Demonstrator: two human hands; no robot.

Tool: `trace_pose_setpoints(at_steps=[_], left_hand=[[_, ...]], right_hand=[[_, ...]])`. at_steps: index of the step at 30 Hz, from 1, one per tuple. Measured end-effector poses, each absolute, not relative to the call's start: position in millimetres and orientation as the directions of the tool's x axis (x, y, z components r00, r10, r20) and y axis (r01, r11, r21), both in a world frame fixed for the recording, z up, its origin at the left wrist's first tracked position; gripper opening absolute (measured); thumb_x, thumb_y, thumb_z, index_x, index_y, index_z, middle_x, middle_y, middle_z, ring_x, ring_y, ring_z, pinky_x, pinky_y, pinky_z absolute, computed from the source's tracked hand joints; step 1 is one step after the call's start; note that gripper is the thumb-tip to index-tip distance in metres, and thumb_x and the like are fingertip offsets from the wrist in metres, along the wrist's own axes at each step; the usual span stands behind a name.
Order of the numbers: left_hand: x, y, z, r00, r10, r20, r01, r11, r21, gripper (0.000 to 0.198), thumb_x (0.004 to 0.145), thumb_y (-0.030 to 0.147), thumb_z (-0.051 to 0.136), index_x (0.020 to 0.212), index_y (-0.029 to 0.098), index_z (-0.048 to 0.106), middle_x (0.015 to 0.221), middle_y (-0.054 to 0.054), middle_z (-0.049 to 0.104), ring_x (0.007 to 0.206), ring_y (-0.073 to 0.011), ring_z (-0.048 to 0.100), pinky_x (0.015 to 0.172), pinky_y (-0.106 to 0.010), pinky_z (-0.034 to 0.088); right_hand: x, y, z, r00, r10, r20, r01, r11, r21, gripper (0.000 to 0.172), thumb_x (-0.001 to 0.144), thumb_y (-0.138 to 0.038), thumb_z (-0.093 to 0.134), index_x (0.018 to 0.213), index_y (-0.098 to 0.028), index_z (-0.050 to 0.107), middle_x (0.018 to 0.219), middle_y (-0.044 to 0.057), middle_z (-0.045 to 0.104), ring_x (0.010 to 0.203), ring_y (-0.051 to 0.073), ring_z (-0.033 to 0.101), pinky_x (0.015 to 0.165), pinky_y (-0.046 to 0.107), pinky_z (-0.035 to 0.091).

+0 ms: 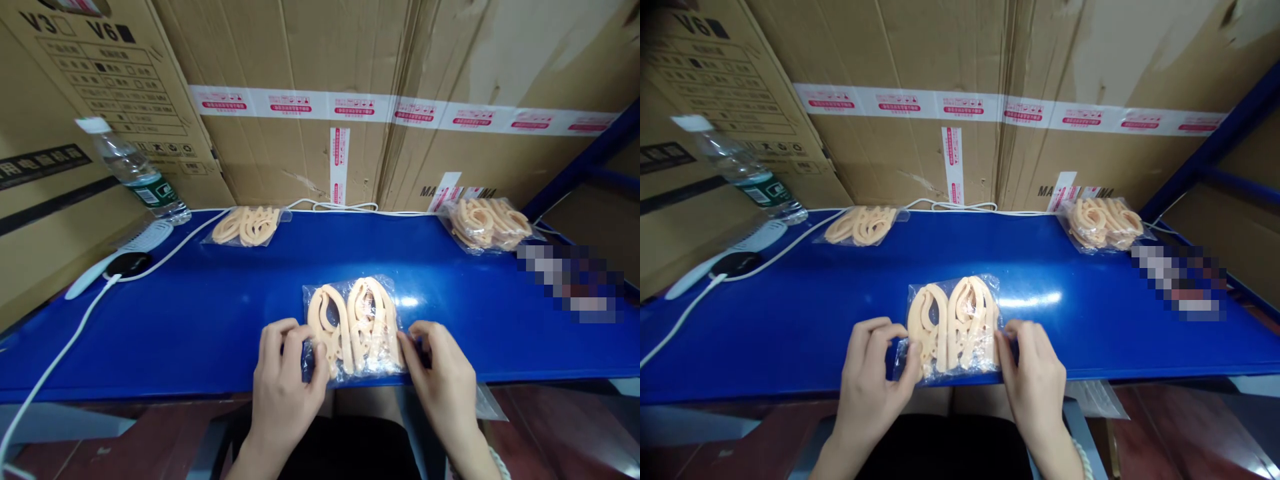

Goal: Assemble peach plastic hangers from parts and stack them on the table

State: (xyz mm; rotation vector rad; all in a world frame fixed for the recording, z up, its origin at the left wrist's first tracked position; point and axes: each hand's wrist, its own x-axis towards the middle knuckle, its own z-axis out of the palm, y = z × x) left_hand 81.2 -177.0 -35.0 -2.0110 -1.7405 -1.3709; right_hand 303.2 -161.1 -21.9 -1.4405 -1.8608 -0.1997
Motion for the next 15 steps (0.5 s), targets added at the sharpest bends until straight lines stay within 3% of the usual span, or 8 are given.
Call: trace_pose_setpoints(at_steps=[2,5,10,13,15], left_hand=[[79.6,-178.2,-36.1,-0.016,0.654,0.756,0.828,-0.415,0.377,0.012,0.090,0.008,0.061,0.093,0.019,0.058,0.091,-0.007,0.056,0.087,-0.0216,0.058,0.076,-0.035,0.049],[77.5,-181.6,-38.3,0.088,0.619,0.781,0.777,-0.533,0.335,0.020,0.087,-0.001,0.064,0.095,0.017,0.058,0.082,-0.004,0.062,0.079,-0.0187,0.059,0.076,-0.036,0.049],[72.9,-193.9,-44.9,0.120,0.605,0.787,0.755,-0.571,0.324,0.018,0.088,0.003,0.067,0.102,0.013,0.062,0.085,-0.007,0.069,0.081,-0.0198,0.067,0.076,-0.035,0.054],[69.7,-203.5,-52.2,0.154,0.593,0.790,0.755,-0.587,0.293,0.014,0.089,0.012,0.070,0.102,0.011,0.064,0.090,-0.011,0.072,0.089,-0.0236,0.071,0.081,-0.038,0.057],[67.8,-208.1,-57.3,0.177,0.591,0.787,0.755,-0.594,0.277,0.016,0.088,0.013,0.072,0.103,0.010,0.065,0.093,-0.012,0.073,0.094,-0.0257,0.072,0.084,-0.040,0.057]], right_hand=[[301.3,-159.5,-21.6,-0.077,0.722,0.687,0.879,0.374,-0.295,0.007,0.097,-0.026,0.058,0.092,-0.021,0.057,0.087,0.008,0.062,0.078,0.021,0.062,0.064,0.030,0.048],[301.0,-157.3,-23.6,-0.171,0.687,0.707,0.818,0.499,-0.287,0.009,0.095,-0.013,0.058,0.092,-0.022,0.059,0.088,0.007,0.063,0.080,0.022,0.059,0.072,0.035,0.050],[307.7,-158.3,-26.7,-0.301,0.692,0.656,0.710,0.622,-0.331,0.020,0.096,-0.004,0.051,0.103,-0.019,0.060,0.088,0.007,0.065,0.081,0.020,0.061,0.074,0.036,0.051],[316.6,-162.9,-25.4,-0.383,0.666,0.640,0.677,0.674,-0.296,0.020,0.097,-0.009,0.055,0.114,-0.018,0.060,0.097,0.009,0.070,0.090,0.022,0.065,0.079,0.037,0.054],[323.8,-167.3,-26.0,-0.461,0.646,0.609,0.681,0.697,-0.225,0.029,0.096,-0.021,0.064,0.124,-0.016,0.059,0.108,0.012,0.072,0.102,0.026,0.066,0.086,0.042,0.054]])
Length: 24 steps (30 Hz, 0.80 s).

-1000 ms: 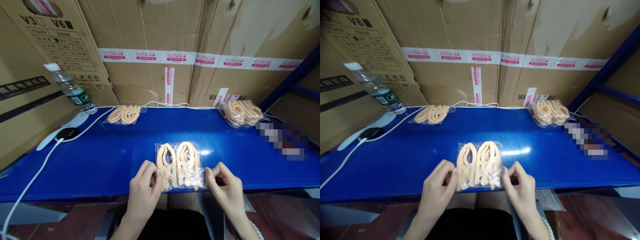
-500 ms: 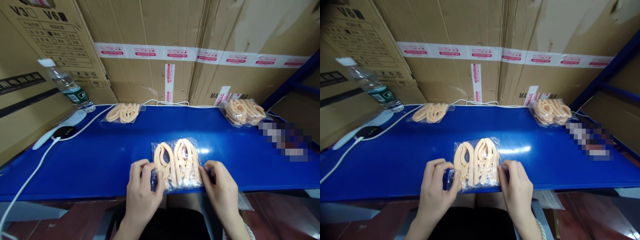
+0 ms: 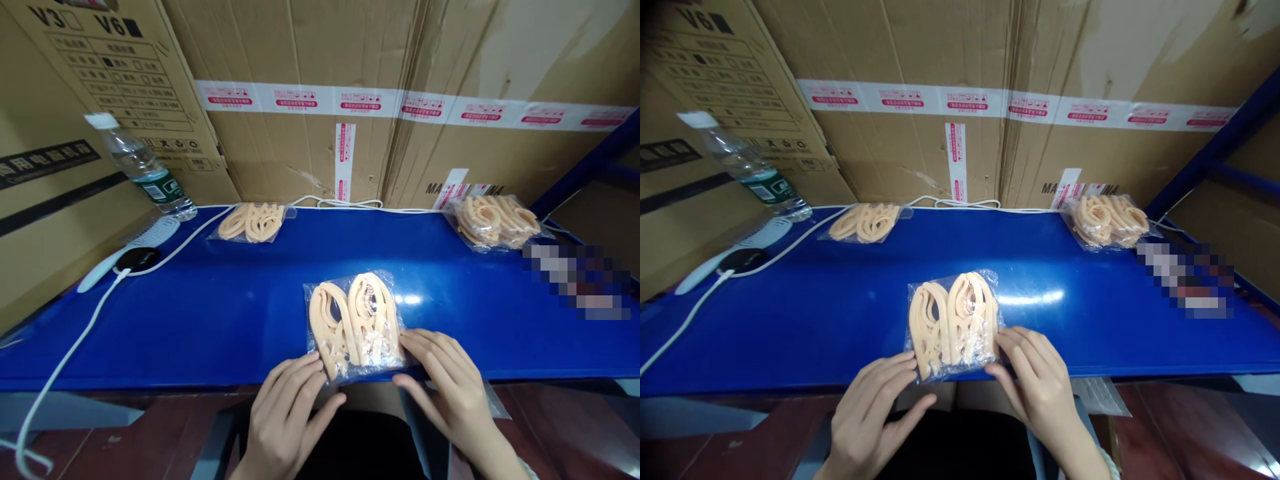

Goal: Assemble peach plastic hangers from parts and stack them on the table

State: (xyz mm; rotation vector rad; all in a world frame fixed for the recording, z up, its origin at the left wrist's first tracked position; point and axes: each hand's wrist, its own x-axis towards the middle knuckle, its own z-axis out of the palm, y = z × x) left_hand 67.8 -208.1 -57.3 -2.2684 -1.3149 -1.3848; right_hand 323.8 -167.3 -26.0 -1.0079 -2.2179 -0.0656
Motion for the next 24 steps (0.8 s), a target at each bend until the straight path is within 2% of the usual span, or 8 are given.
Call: trace_pose_setpoints(at_steps=[2,4,7,11,15,18,21,24], left_hand=[[65.6,-210.1,-61.5,0.183,0.591,0.786,0.754,-0.597,0.273,0.018,0.087,0.008,0.071,0.104,0.010,0.066,0.094,-0.011,0.074,0.097,-0.0257,0.072,0.085,-0.040,0.057],[62.7,-210.0,-65.0,0.181,0.585,0.791,0.745,-0.606,0.279,0.021,0.086,0.002,0.069,0.104,0.011,0.067,0.093,-0.011,0.074,0.096,-0.0245,0.072,0.084,-0.040,0.058],[57.2,-208.5,-70.2,0.180,0.562,0.807,0.699,-0.651,0.298,0.020,0.085,-0.002,0.068,0.100,0.011,0.068,0.088,-0.009,0.073,0.091,-0.0232,0.072,0.082,-0.040,0.057],[50.1,-209.4,-76.2,0.161,0.498,0.852,0.639,-0.711,0.294,0.019,0.085,-0.006,0.065,0.094,0.009,0.070,0.084,-0.009,0.073,0.088,-0.0219,0.071,0.078,-0.038,0.056],[42.3,-215.3,-71.8,0.216,0.422,0.880,0.655,-0.732,0.190,0.016,0.086,-0.006,0.064,0.095,0.006,0.071,0.082,-0.010,0.073,0.087,-0.0221,0.071,0.075,-0.037,0.055],[33.0,-221.2,-57.8,0.280,0.401,0.872,0.700,-0.707,0.100,0.013,0.088,-0.003,0.063,0.092,0.007,0.070,0.079,-0.010,0.074,0.084,-0.0217,0.073,0.075,-0.037,0.054],[20.0,-224.5,-36.9,0.315,0.385,0.868,0.742,-0.670,0.028,0.011,0.091,0.001,0.061,0.091,0.009,0.070,0.075,-0.009,0.074,0.079,-0.0210,0.074,0.075,-0.037,0.054],[5.6,-221.4,-15.1,0.304,0.374,0.876,0.752,-0.659,0.021,0.010,0.092,0.005,0.060,0.090,0.010,0.068,0.077,-0.010,0.075,0.083,-0.0224,0.075,0.078,-0.037,0.056]], right_hand=[[330.7,-171.6,-28.8,-0.499,0.633,0.592,0.705,0.694,-0.146,0.042,0.092,-0.031,0.070,0.130,-0.016,0.059,0.115,0.013,0.072,0.108,0.031,0.065,0.090,0.047,0.052],[335.8,-175.1,-33.0,-0.503,0.620,0.602,0.723,0.684,-0.101,0.047,0.089,-0.030,0.073,0.133,-0.017,0.059,0.116,0.013,0.073,0.109,0.032,0.065,0.090,0.049,0.050],[338.8,-179.5,-38.6,-0.503,0.605,0.617,0.718,0.690,-0.092,0.045,0.088,-0.021,0.074,0.132,-0.018,0.061,0.115,0.011,0.075,0.109,0.031,0.064,0.092,0.049,0.049],[335.9,-187.9,-42.2,-0.479,0.557,0.678,0.688,0.718,-0.103,0.033,0.090,-0.006,0.065,0.121,-0.016,0.067,0.107,0.009,0.076,0.101,0.027,0.064,0.091,0.048,0.048],[331.6,-197.5,-42.9,-0.489,0.446,0.750,0.661,0.750,-0.015,0.025,0.094,-0.003,0.054,0.109,-0.013,0.071,0.094,0.009,0.078,0.087,0.023,0.063,0.086,0.045,0.049],[329.7,-198.1,-37.4,-0.579,0.347,0.738,0.592,0.801,0.088,0.027,0.098,-0.006,0.046,0.106,-0.011,0.072,0.091,0.010,0.077,0.088,0.023,0.064,0.087,0.045,0.049],[324.3,-188.4,-21.0,-0.648,0.262,0.716,0.485,0.866,0.121,0.027,0.097,-0.007,0.044,0.104,-0.010,0.071,0.088,0.011,0.074,0.089,0.024,0.066,0.085,0.044,0.051],[311.2,-171.5,5.0,-0.690,0.179,0.701,0.376,0.917,0.136,0.024,0.096,-0.008,0.044,0.103,-0.008,0.067,0.084,0.013,0.070,0.084,0.025,0.064,0.076,0.042,0.051]])
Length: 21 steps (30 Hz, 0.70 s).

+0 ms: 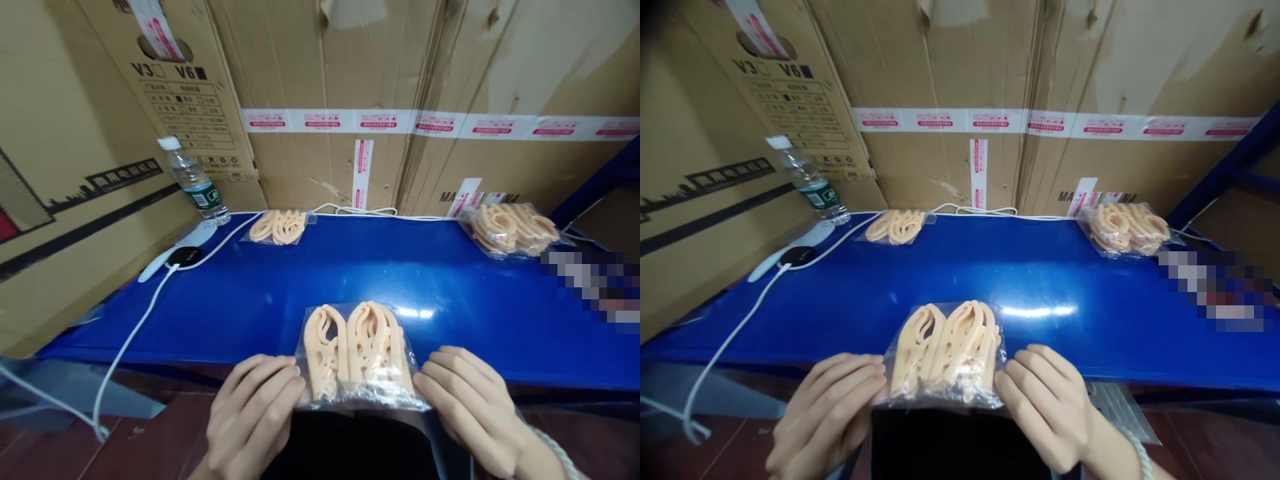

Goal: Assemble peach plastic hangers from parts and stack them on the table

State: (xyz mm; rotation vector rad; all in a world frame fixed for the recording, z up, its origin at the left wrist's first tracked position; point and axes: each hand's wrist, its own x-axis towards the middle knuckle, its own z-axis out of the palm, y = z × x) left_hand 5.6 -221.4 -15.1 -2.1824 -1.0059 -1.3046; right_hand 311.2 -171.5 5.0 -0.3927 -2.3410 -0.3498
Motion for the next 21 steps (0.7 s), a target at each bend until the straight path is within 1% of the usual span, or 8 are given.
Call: trace_pose_setpoints(at_steps=[3,5,8,10,14,17,19,21], left_hand=[[-7.4,-210.0,0.8,0.229,0.391,0.891,0.769,-0.634,0.081,0.012,0.092,0.006,0.057,0.089,0.013,0.065,0.078,-0.008,0.074,0.082,-0.0213,0.074,0.080,-0.036,0.057],[-15.2,-197.6,7.9,0.112,0.397,0.911,0.806,-0.572,0.151,0.014,0.091,0.005,0.056,0.088,0.017,0.063,0.075,-0.004,0.072,0.077,-0.0186,0.072,0.076,-0.032,0.056],[-28.7,-172.1,19.4,-0.049,0.468,0.882,0.872,-0.410,0.266,0.015,0.093,0.010,0.055,0.082,0.020,0.061,0.073,0.000,0.070,0.066,-0.0139,0.067,0.065,-0.024,0.051],[-41.4,-150.4,30.3,-0.126,0.513,0.849,0.882,-0.333,0.332,0.015,0.094,0.014,0.053,0.081,0.020,0.059,0.070,0.002,0.067,0.063,-0.0131,0.065,0.064,-0.023,0.049],[-75.2,-94.1,55.5,-0.229,0.606,0.762,0.855,-0.248,0.454,0.017,0.093,0.022,0.048,0.078,0.021,0.055,0.066,0.002,0.063,0.063,-0.0154,0.061,0.064,-0.025,0.045],[-101.3,-39.7,71.1,-0.319,0.625,0.713,0.867,-0.111,0.486,0.017,0.093,0.021,0.044,0.084,0.020,0.059,0.071,-0.001,0.067,0.071,-0.0187,0.064,0.070,-0.028,0.046],[-115.7,-0.5,78.0,-0.368,0.670,0.645,0.873,0.010,0.488,0.019,0.095,0.022,0.044,0.092,0.019,0.063,0.089,-0.006,0.073,0.088,-0.0217,0.068,0.078,-0.029,0.047],[-126.9,37.1,80.9,-0.411,0.752,0.515,0.865,0.145,0.480,0.023,0.097,0.020,0.042,0.104,0.018,0.064,0.109,-0.009,0.073,0.107,-0.0230,0.066,0.086,-0.029,0.048]], right_hand=[[291.5,-151.1,33.1,-0.720,0.189,0.668,0.327,0.941,0.086,0.023,0.098,-0.006,0.041,0.106,-0.009,0.062,0.069,0.006,0.060,0.065,0.019,0.052,0.060,0.034,0.043],[276.4,-135.5,50.2,-0.713,0.227,0.663,0.332,0.943,0.034,0.020,0.099,-0.006,0.041,0.105,-0.012,0.059,0.066,0.003,0.056,0.061,0.017,0.046,0.056,0.030,0.039],[251.5,-106.9,73.8,-0.702,0.333,0.630,0.341,0.933,-0.114,0.014,0.101,-0.011,0.044,0.097,-0.016,0.057,0.075,0.003,0.059,0.065,0.014,0.050,0.061,0.026,0.042],[232.3,-83.4,87.9,-0.706,0.415,0.574,0.362,0.908,-0.211,0.015,0.102,-0.018,0.047,0.090,-0.017,0.057,0.077,0.003,0.060,0.068,0.014,0.053,0.064,0.025,0.042],[183.6,-26.5,105.1,-0.640,0.547,0.539,0.372,0.835,-0.406,0.021,0.098,-0.018,0.052,0.078,-0.017,0.055,0.067,-0.001,0.060,0.062,0.013,0.055,0.064,0.025,0.042],[140.2,22.4,104.6,-0.546,0.713,0.441,0.361,0.675,-0.644,0.019,0.096,-0.014,0.052,0.078,-0.017,0.058,0.059,-0.002,0.061,0.055,0.012,0.057,0.062,0.025,0.045],[112.1,55.1,99.8,-0.422,0.864,0.275,0.384,0.445,-0.809,0.018,0.096,-0.011,0.052,0.081,-0.016,0.059,0.061,-0.002,0.062,0.053,0.011,0.058,0.058,0.023,0.047],[88.0,85.2,93.0,-0.374,0.906,0.197,0.418,0.355,-0.836,0.020,0.097,-0.007,0.049,0.080,-0.015,0.058,0.062,-0.001,0.061,0.052,0.010,0.058,0.055,0.022,0.048]])
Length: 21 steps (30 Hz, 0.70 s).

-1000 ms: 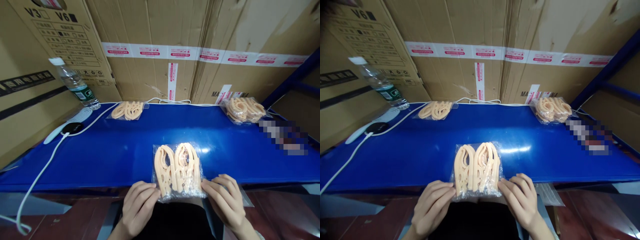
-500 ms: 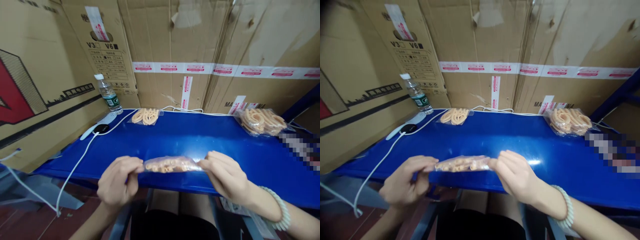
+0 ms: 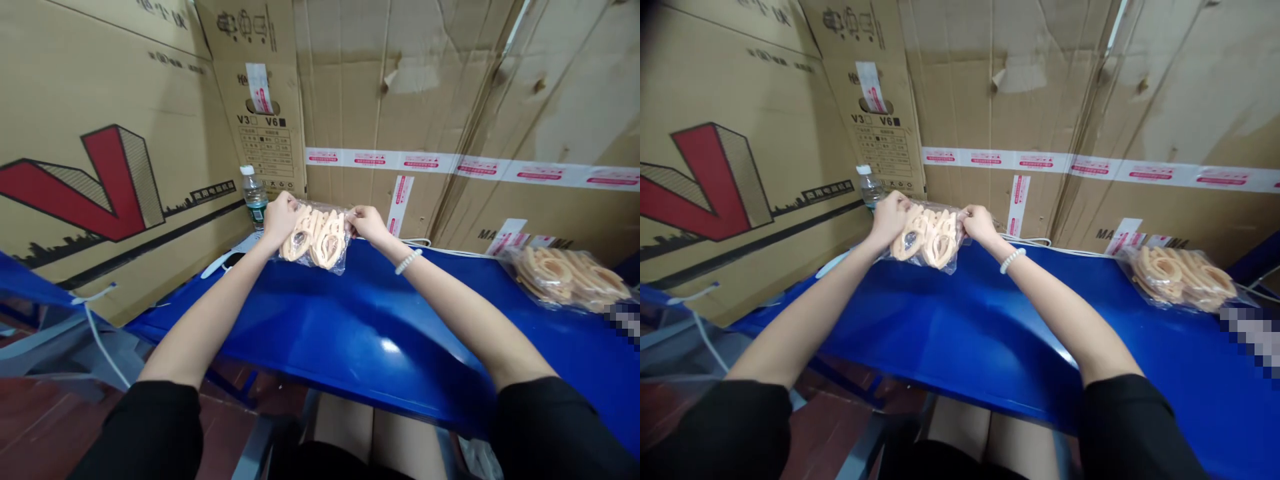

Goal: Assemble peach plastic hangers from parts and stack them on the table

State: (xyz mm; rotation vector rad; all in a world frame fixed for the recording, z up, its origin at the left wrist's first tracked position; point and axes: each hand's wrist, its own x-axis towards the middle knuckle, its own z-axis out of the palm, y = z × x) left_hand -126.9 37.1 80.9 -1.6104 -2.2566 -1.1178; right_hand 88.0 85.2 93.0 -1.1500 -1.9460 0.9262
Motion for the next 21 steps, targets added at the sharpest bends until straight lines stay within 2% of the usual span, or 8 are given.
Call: trace_pose_setpoints(at_steps=[3,5,8,10,13,16,18,21], left_hand=[[-137.6,83.2,75.8,-0.411,0.810,0.419,0.862,0.195,0.468,0.022,0.097,0.015,0.047,0.108,0.016,0.067,0.113,-0.011,0.073,0.111,-0.0235,0.066,0.090,-0.029,0.049],[-140.6,104.2,66.2,-0.410,0.837,0.363,0.860,0.223,0.458,0.020,0.097,0.016,0.051,0.110,0.014,0.067,0.115,-0.011,0.072,0.111,-0.0227,0.066,0.092,-0.031,0.051],[-139.7,121.2,46.5,-0.411,0.867,0.282,0.863,0.270,0.426,0.028,0.097,0.034,0.063,0.118,0.015,0.064,0.118,-0.009,0.067,0.106,-0.0228,0.067,0.091,-0.041,0.056],[-136.9,124.7,34.0,-0.420,0.874,0.242,0.867,0.308,0.391,0.033,0.096,0.037,0.064,0.122,0.016,0.062,0.120,-0.009,0.065,0.106,-0.0234,0.066,0.089,-0.043,0.057],[-132.4,122.6,23.8,-0.418,0.874,0.246,0.884,0.329,0.333,0.032,0.097,0.036,0.062,0.120,0.014,0.063,0.119,-0.011,0.067,0.107,-0.0245,0.066,0.091,-0.044,0.056],[-129.3,115.2,27.2,-0.397,0.866,0.304,0.905,0.314,0.286,0.029,0.098,0.029,0.057,0.118,0.009,0.063,0.115,-0.020,0.069,0.111,-0.0321,0.066,0.092,-0.044,0.052],[-127.2,107.9,34.8,-0.373,0.861,0.345,0.920,0.294,0.259,0.028,0.097,0.026,0.052,0.118,0.008,0.062,0.116,-0.025,0.069,0.113,-0.0365,0.066,0.091,-0.044,0.050],[-120.1,91.9,46.3,-0.325,0.860,0.393,0.941,0.253,0.224,0.028,0.098,0.023,0.045,0.114,0.010,0.063,0.118,-0.025,0.068,0.111,-0.0370,0.066,0.089,-0.043,0.050]], right_hand=[[64.0,123.2,78.8,-0.328,0.940,0.097,0.487,0.256,-0.835,0.013,0.101,-0.018,0.053,0.093,-0.012,0.062,0.073,0.000,0.064,0.058,0.010,0.060,0.056,0.023,0.052],[56.4,142.9,66.2,-0.298,0.954,0.042,0.535,0.203,-0.820,0.019,0.100,-0.031,0.060,0.107,-0.013,0.064,0.092,0.003,0.068,0.071,0.012,0.065,0.063,0.027,0.057],[53.7,163.1,44.3,-0.260,0.966,-0.002,0.599,0.159,-0.785,0.029,0.098,-0.036,0.062,0.119,-0.015,0.063,0.113,0.008,0.067,0.091,0.018,0.067,0.078,0.036,0.060],[54.5,170.7,30.6,-0.239,0.971,0.000,0.632,0.155,-0.759,0.032,0.098,-0.035,0.063,0.123,-0.015,0.062,0.120,0.010,0.065,0.100,0.021,0.066,0.084,0.040,0.059],[56.8,175.8,17.4,-0.231,0.973,0.027,0.663,0.178,-0.727,0.034,0.098,-0.036,0.063,0.126,-0.016,0.061,0.125,0.010,0.063,0.106,0.023,0.065,0.089,0.044,0.057],[62.0,176.0,15.2,-0.254,0.966,0.043,0.675,0.209,-0.707,0.033,0.098,-0.036,0.062,0.126,-0.017,0.061,0.126,0.010,0.063,0.106,0.023,0.065,0.089,0.044,0.057],[70.0,173.0,17.9,-0.277,0.960,0.036,0.679,0.222,-0.700,0.033,0.099,-0.036,0.061,0.125,-0.017,0.061,0.124,0.010,0.064,0.103,0.022,0.065,0.087,0.042,0.058],[94.6,160.8,23.5,-0.315,0.949,0.032,0.680,0.249,-0.689,0.031,0.099,-0.038,0.061,0.121,-0.016,0.062,0.114,0.008,0.066,0.092,0.019,0.067,0.079,0.037,0.059]])
